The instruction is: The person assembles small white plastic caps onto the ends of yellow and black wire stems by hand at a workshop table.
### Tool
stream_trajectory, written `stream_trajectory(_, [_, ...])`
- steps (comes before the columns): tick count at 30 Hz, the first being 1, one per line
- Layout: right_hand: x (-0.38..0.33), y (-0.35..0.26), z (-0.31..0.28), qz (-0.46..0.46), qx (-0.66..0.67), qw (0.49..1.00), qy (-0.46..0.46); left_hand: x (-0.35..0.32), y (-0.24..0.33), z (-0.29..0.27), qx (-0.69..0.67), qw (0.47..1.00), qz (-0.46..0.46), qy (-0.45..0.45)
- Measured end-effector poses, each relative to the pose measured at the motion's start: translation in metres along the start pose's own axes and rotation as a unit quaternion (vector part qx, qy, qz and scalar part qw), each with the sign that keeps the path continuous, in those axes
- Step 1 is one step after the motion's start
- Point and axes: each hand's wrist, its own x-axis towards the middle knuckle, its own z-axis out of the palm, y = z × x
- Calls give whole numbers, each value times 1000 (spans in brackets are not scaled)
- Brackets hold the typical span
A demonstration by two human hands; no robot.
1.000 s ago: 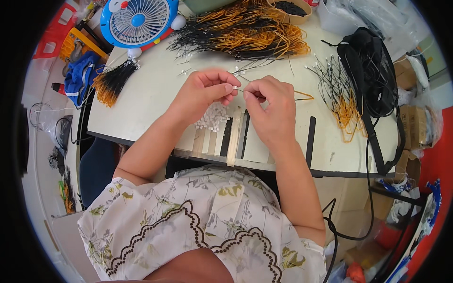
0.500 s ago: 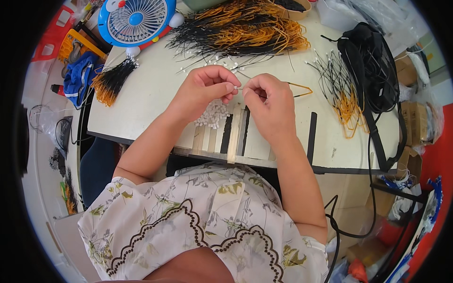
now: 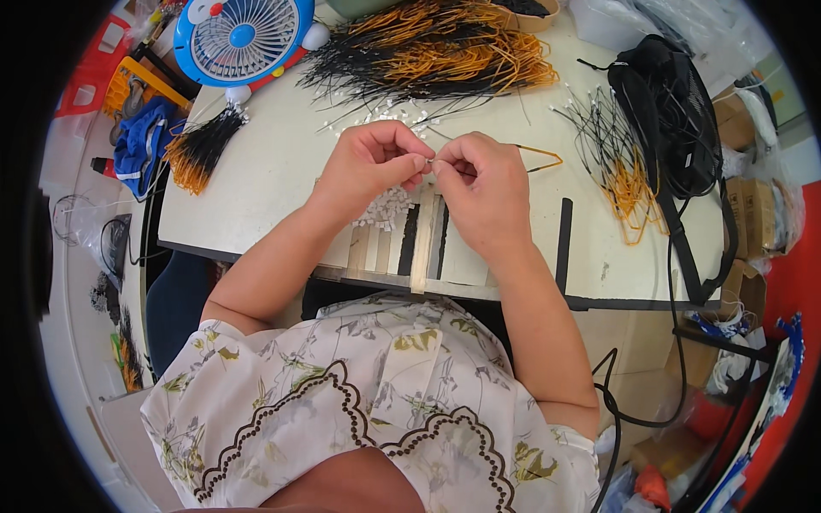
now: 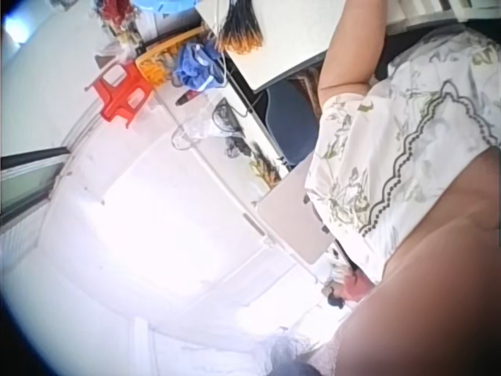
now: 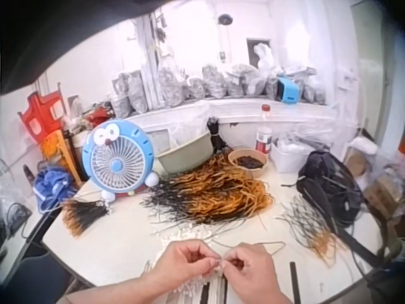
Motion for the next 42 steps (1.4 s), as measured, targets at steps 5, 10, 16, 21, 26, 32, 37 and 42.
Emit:
stream_trajectory(5, [-3, 0, -3, 26, -18, 999, -11, -2, -3, 4, 21, 1000, -6, 1])
stream_trajectory(10, [12, -1, -31, -57, -122, 991, -6, -2, -4, -3, 63, 997, -46, -10])
stream_trajectory(16, [53, -2, -18, -95, -329, 937, -69, -2, -8, -7, 80, 995, -56, -27])
stream_trajectory(21, [73, 29, 13, -164, -496, 848, -85, 1, -8, -3, 107, 992, -46, -52])
stream_trajectory(26, [73, 28, 14, -167, -454, 872, -78, -1, -12, -3, 125, 990, -25, -62])
stream_trajectory(32, [56, 4, -14, 41, -136, 985, -99, 0, -6, -9, 65, 997, -34, 18])
stream_trajectory(37, [42, 10, -26, 42, -59, 993, -89, 3, 0, -11, 26, 997, -32, 64])
stream_trajectory(42, [45, -2, -40, 4, -296, 953, -67, 2, -4, -10, 62, 997, -43, 36])
